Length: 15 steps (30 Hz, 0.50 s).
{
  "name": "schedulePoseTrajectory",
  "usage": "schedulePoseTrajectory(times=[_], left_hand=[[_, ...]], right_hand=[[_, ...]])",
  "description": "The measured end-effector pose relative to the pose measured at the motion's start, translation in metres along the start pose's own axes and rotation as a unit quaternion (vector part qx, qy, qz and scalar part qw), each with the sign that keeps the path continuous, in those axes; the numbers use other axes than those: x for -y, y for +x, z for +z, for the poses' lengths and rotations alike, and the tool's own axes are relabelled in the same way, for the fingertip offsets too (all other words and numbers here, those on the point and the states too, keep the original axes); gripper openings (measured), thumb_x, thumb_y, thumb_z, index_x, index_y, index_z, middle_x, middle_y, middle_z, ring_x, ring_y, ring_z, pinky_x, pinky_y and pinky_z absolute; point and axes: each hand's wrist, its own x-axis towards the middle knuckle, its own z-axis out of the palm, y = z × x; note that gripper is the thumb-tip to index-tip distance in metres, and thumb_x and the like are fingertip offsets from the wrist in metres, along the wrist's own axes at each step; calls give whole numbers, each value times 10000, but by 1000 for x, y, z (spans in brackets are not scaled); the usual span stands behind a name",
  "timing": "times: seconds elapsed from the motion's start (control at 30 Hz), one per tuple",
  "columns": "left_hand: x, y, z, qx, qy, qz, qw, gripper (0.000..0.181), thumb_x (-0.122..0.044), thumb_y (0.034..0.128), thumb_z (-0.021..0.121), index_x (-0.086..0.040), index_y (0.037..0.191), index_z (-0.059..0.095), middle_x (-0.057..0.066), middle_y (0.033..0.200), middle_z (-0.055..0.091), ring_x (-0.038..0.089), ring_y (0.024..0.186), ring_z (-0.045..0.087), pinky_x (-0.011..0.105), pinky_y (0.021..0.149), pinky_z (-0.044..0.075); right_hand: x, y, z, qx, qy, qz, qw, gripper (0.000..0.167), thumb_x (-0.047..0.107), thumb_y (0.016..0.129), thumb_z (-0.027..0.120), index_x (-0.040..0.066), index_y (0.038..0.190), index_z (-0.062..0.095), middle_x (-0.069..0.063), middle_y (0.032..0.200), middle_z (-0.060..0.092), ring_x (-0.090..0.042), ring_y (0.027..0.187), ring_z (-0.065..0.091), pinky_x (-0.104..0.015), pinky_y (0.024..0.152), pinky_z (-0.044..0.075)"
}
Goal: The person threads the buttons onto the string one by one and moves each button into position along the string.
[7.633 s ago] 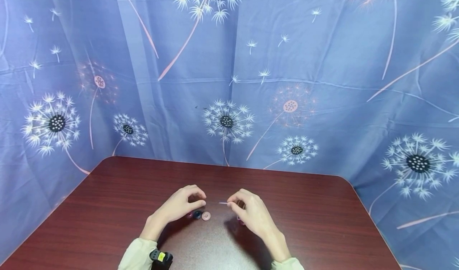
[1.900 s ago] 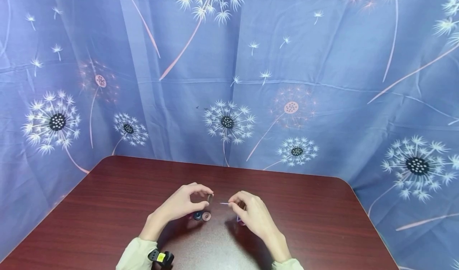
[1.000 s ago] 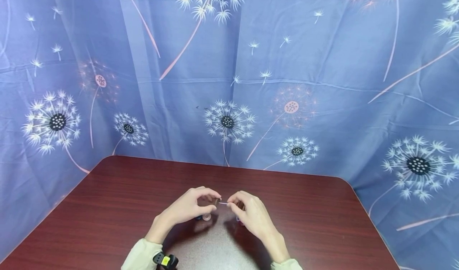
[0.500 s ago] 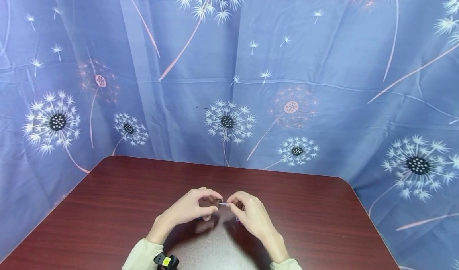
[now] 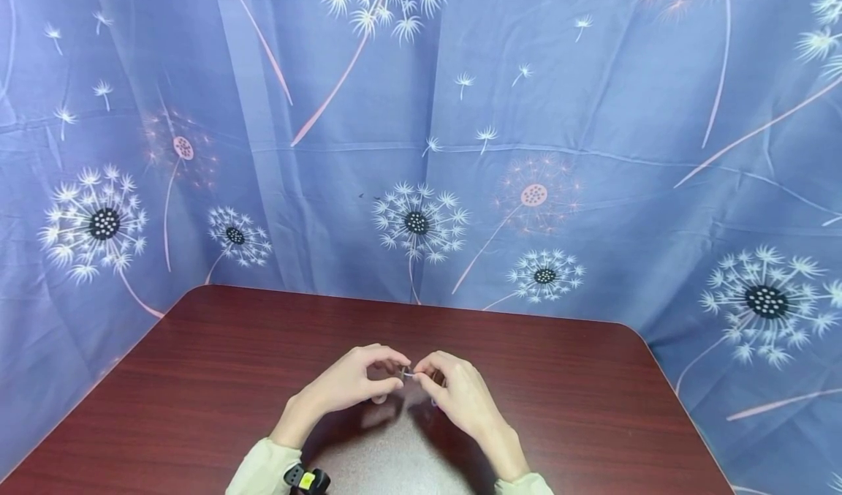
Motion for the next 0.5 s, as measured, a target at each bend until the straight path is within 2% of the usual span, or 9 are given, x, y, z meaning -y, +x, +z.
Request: schedulePoseTrajectory(times=[0.33,0.5], left_hand=[[-1,0,1,-41,83,-69,9999,279,-311,905,724,-257,1175,683,-46,994,647,267,661,703,280,543,569],[1,1,2,-48,186,-22,9998,280,-340,903,725,-268,1171,683,-71,983,655,253,629,696,258,533,556]], right_hand=[[-1,0,1,38,2,-140,9999,33,221,944,681,211,975,684,101,789,635,-155,504,598,-239,446,490],[-1,-1,1,-6,-22,-189,9998,43,236,944,682,207,975,687,107,783,634,-64,487,563,-236,443,483]])
